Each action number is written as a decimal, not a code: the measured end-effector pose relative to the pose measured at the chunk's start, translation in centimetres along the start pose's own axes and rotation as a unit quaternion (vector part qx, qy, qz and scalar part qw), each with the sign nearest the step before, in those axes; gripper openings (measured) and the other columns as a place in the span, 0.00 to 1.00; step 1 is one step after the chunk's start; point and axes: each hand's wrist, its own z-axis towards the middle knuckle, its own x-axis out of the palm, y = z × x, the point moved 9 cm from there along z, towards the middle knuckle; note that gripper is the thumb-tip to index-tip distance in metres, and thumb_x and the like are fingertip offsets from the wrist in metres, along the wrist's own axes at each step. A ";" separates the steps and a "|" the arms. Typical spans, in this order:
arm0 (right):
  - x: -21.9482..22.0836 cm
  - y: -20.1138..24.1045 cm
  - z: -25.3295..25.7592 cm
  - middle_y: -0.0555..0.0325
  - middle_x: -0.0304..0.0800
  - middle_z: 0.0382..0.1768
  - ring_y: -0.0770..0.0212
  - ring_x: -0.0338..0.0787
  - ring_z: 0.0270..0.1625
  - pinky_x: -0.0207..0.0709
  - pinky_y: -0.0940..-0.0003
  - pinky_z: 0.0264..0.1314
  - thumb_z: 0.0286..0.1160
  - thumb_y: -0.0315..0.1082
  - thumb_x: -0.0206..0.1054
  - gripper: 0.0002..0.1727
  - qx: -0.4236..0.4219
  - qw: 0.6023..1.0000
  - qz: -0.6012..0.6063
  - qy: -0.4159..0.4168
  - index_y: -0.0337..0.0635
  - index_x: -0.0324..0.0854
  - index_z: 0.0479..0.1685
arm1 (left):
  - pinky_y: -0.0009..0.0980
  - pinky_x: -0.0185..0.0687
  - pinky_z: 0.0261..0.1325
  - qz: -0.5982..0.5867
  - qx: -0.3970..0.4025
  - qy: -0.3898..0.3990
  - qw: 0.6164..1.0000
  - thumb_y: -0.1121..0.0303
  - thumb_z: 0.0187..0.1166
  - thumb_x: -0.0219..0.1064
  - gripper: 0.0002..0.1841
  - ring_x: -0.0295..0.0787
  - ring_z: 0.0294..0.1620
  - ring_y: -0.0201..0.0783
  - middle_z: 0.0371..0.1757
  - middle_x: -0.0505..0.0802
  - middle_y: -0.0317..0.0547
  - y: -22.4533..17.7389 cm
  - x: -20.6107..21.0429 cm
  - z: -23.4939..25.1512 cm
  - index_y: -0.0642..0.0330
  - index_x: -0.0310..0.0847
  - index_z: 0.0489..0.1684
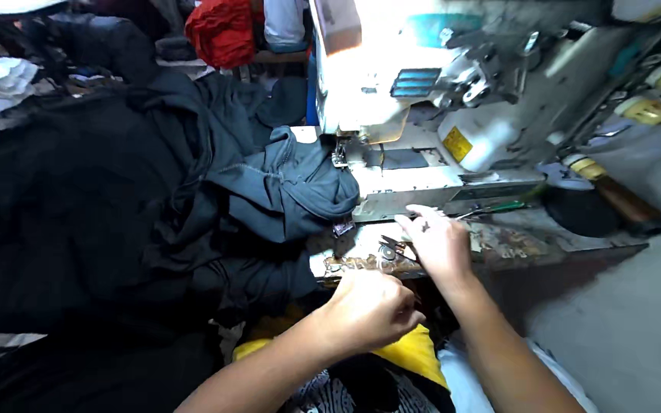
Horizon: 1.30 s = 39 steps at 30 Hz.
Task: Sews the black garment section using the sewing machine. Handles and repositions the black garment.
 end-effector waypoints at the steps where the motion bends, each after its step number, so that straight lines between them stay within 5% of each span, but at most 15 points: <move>1: 1.1 -0.1 0.3 0.38 0.94 0.39 0.37 0.93 0.41 0.81 0.35 0.48 0.81 0.39 0.69 0.16 0.004 1.000 -0.002 0.005 0.35 0.91 0.53 | 0.47 0.84 0.39 -0.015 0.006 -0.045 0.999 0.63 0.81 0.67 0.13 0.93 0.36 0.45 0.37 0.95 0.49 -0.3 -0.8 -0.8 0.62 0.92 0.37; 6: -3.9 6.1 -5.1 0.49 0.88 0.23 0.51 0.90 0.25 0.79 0.54 0.24 0.78 0.39 0.58 0.18 -0.219 0.975 0.012 -0.024 0.37 0.87 0.29 | 0.31 0.89 0.53 -0.070 0.105 -0.228 0.965 0.80 0.73 0.65 0.29 0.92 0.56 0.37 0.82 0.79 0.57 -1.7 -5.1 -3.3 0.67 0.75 0.79; 7: -5.6 7.3 -6.9 0.54 0.87 0.22 0.59 0.88 0.25 0.79 0.63 0.25 0.82 0.42 0.59 0.19 -0.265 0.963 0.046 0.005 0.42 0.86 0.28 | 0.33 0.89 0.57 -0.084 0.122 -0.226 0.963 0.79 0.75 0.66 0.26 0.92 0.59 0.39 0.77 0.83 0.59 -2.0 -5.1 -3.6 0.69 0.77 0.76; 10: -10.2 7.9 -9.2 0.59 0.93 0.34 0.77 0.88 0.39 0.80 0.83 0.45 0.85 0.41 0.65 0.11 -0.269 0.945 0.168 0.078 0.44 0.89 0.42 | 0.24 0.83 0.44 -0.170 0.186 -0.214 0.944 0.77 0.78 0.68 0.07 0.90 0.36 0.34 0.34 0.93 0.54 -3.0 -4.2 -5.1 0.72 0.92 0.42; 13: -11.9 5.0 -8.8 0.53 0.92 0.40 0.81 0.85 0.41 0.77 0.89 0.46 0.83 0.40 0.67 0.14 -0.200 0.969 0.148 0.007 0.40 0.89 0.53 | 0.19 0.80 0.44 -0.192 0.159 -0.171 0.953 0.73 0.82 0.67 0.09 0.86 0.34 0.28 0.30 0.91 0.48 -1.8 -5.1 -9.0 0.69 0.93 0.41; 15: -11.2 3.4 -8.5 0.43 0.87 0.41 0.72 0.81 0.33 0.74 0.84 0.36 0.78 0.41 0.67 0.21 -0.157 0.983 0.081 -0.043 0.37 0.88 0.62 | 0.20 0.82 0.44 -0.067 0.045 -0.193 0.978 0.62 0.85 0.66 0.12 0.86 0.36 0.23 0.32 0.92 0.37 1.8 -8.8 -14.1 0.58 0.95 0.41; 17: -9.8 2.3 -8.3 0.42 0.89 0.42 0.63 0.85 0.32 0.80 0.75 0.35 0.76 0.42 0.66 0.21 -0.137 0.989 0.028 -0.051 0.39 0.90 0.61 | 0.35 0.88 0.45 0.158 -0.142 -0.248 0.945 0.57 0.83 0.64 0.14 0.91 0.40 0.31 0.37 0.95 0.37 6.5 -14.7 -22.0 0.50 0.95 0.40; 19: -7.5 1.7 -7.7 0.37 0.93 0.45 0.44 0.93 0.40 0.86 0.51 0.43 0.76 0.38 0.66 0.17 -0.145 0.989 -0.009 -0.034 0.38 0.92 0.55 | 0.70 0.78 0.60 0.305 -0.287 -0.327 0.847 0.58 0.80 0.69 0.18 0.87 0.62 0.63 0.60 0.91 0.63 8.4 -20.8 -30.1 0.61 0.90 0.57; 20: -6.0 1.4 -7.2 0.35 0.93 0.46 0.36 0.94 0.44 0.86 0.41 0.47 0.76 0.34 0.66 0.16 -0.146 0.989 -0.022 -0.012 0.35 0.92 0.54 | 0.76 0.66 0.71 0.337 -0.318 -0.371 0.805 0.56 0.79 0.67 0.26 0.75 0.76 0.71 0.74 0.81 0.69 7.5 -22.9 -32.1 0.64 0.82 0.70; 22: -2.6 1.1 -6.2 0.30 0.92 0.49 0.28 0.92 0.51 0.83 0.32 0.56 0.76 0.26 0.66 0.16 -0.126 0.990 -0.039 0.050 0.31 0.89 0.60 | 0.61 0.56 0.86 0.326 -0.308 -0.454 0.770 0.53 0.82 0.62 0.32 0.62 0.88 0.63 0.85 0.71 0.67 3.0 -24.1 -29.9 0.66 0.72 0.80; 25: 2.4 0.8 -5.1 0.27 0.89 0.57 0.26 0.87 0.64 0.75 0.33 0.71 0.76 0.22 0.64 0.24 -0.084 0.983 -0.078 0.144 0.33 0.81 0.73 | 0.51 0.72 0.80 0.271 -0.200 -0.450 0.827 0.65 0.85 0.59 0.22 0.79 0.78 0.55 0.73 0.85 0.64 -0.5 -21.0 -17.9 0.71 0.81 0.70; 29: 4.7 0.7 -4.5 0.23 0.83 0.65 0.24 0.82 0.70 0.74 0.35 0.74 0.76 0.24 0.66 0.28 -0.065 0.969 -0.122 0.206 0.41 0.77 0.79 | 0.55 0.66 0.82 0.249 -0.252 -0.280 0.892 0.62 0.88 0.58 0.24 0.78 0.78 0.58 0.72 0.87 0.61 6.2 -16.5 -3.2 0.68 0.77 0.77; 34: 2.4 0.2 -5.6 0.35 0.90 0.53 0.36 0.94 0.36 0.85 0.43 0.33 0.72 0.23 0.69 0.31 -0.097 0.940 -0.213 0.246 0.55 0.82 0.78 | 0.59 0.75 0.53 0.339 -0.259 -0.206 0.881 0.58 0.84 0.64 0.16 0.83 0.60 0.64 0.48 0.90 0.58 10.7 -15.4 2.3 0.63 0.88 0.49; 36: -0.1 0.7 -5.5 0.35 0.92 0.46 0.36 0.93 0.29 0.83 0.41 0.26 0.68 0.23 0.65 0.31 -0.138 0.954 -0.149 0.222 0.47 0.83 0.76 | 0.59 0.75 0.49 0.347 -0.229 -0.213 0.884 0.64 0.83 0.65 0.12 0.85 0.56 0.64 0.46 0.91 0.58 11.7 -16.4 2.8 0.63 0.90 0.49; 39: -2.5 1.7 -3.6 0.40 0.95 0.39 0.43 0.93 0.27 0.83 0.50 0.25 0.87 0.46 0.51 0.28 -0.200 0.971 -0.031 0.123 0.35 0.87 0.67 | 0.65 0.72 0.55 0.330 -0.272 -0.192 0.883 0.70 0.81 0.63 0.14 0.83 0.63 0.69 0.53 0.92 0.61 15.2 -19.2 4.1 0.62 0.89 0.58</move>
